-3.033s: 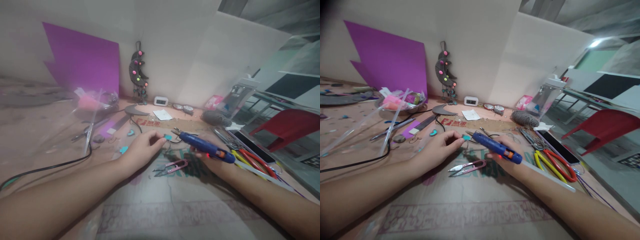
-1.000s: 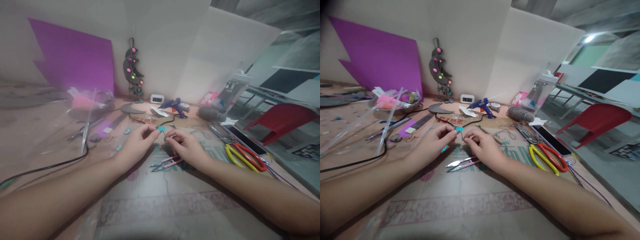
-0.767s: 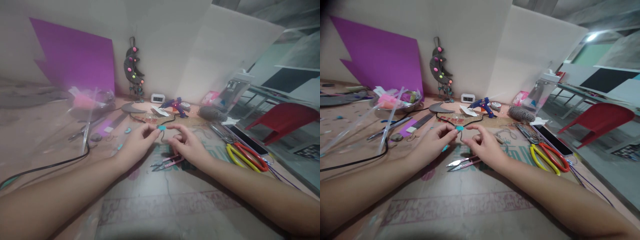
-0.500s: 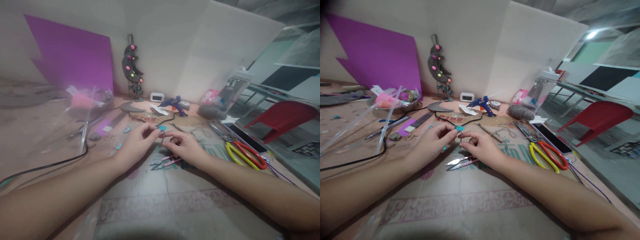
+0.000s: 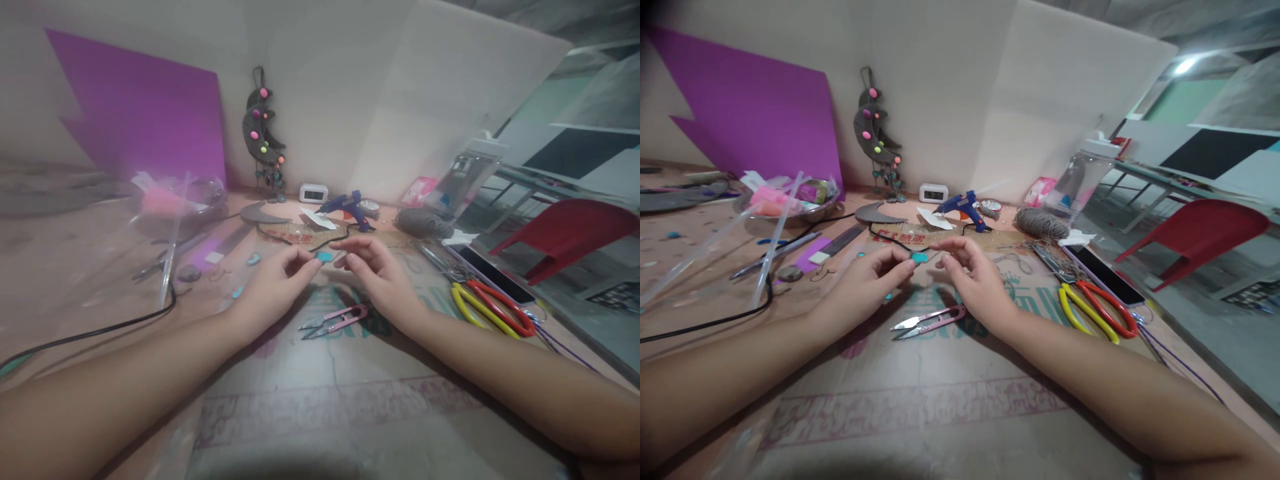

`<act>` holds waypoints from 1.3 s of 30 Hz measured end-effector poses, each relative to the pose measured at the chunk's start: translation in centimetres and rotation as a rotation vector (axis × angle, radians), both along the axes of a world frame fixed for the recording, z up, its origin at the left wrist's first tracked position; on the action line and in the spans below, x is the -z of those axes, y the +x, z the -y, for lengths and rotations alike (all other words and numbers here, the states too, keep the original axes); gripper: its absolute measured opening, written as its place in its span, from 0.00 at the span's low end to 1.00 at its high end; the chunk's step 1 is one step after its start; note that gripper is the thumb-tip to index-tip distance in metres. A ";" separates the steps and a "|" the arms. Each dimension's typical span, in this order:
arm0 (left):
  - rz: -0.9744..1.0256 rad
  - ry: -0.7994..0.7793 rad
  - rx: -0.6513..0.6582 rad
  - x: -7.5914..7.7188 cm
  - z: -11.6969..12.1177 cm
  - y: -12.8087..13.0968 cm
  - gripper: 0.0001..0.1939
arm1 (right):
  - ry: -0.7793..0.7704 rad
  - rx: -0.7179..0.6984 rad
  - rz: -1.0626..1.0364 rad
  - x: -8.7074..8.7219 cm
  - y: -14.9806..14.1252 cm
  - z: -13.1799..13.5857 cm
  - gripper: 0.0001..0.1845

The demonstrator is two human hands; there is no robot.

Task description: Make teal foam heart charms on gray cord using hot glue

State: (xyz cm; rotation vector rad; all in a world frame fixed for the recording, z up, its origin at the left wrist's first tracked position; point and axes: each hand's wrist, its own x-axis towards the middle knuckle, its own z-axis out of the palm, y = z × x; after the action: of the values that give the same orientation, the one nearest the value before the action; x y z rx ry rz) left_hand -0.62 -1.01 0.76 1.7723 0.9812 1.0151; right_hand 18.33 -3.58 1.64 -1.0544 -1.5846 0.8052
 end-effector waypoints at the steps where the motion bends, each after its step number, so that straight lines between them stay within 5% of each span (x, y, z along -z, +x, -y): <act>1: -0.006 0.000 0.006 0.0 0.0 0.0 0.12 | 0.033 0.005 -0.005 0.0 0.1 0.0 0.07; 7: -0.069 -0.010 0.028 0.4 -0.2 0.2 0.13 | 0.154 0.015 -0.012 0.5 0.3 0.0 0.06; 39: -0.299 0.100 0.151 0.1 0.3 0.4 0.10 | 0.199 -0.025 0.197 0.4 0.0 0.7 0.05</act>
State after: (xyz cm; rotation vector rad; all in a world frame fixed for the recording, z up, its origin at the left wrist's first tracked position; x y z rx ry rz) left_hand -0.19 -1.31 0.67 2.0894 0.9721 0.7286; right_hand 18.37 -4.24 1.22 -0.9946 -1.8070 0.5593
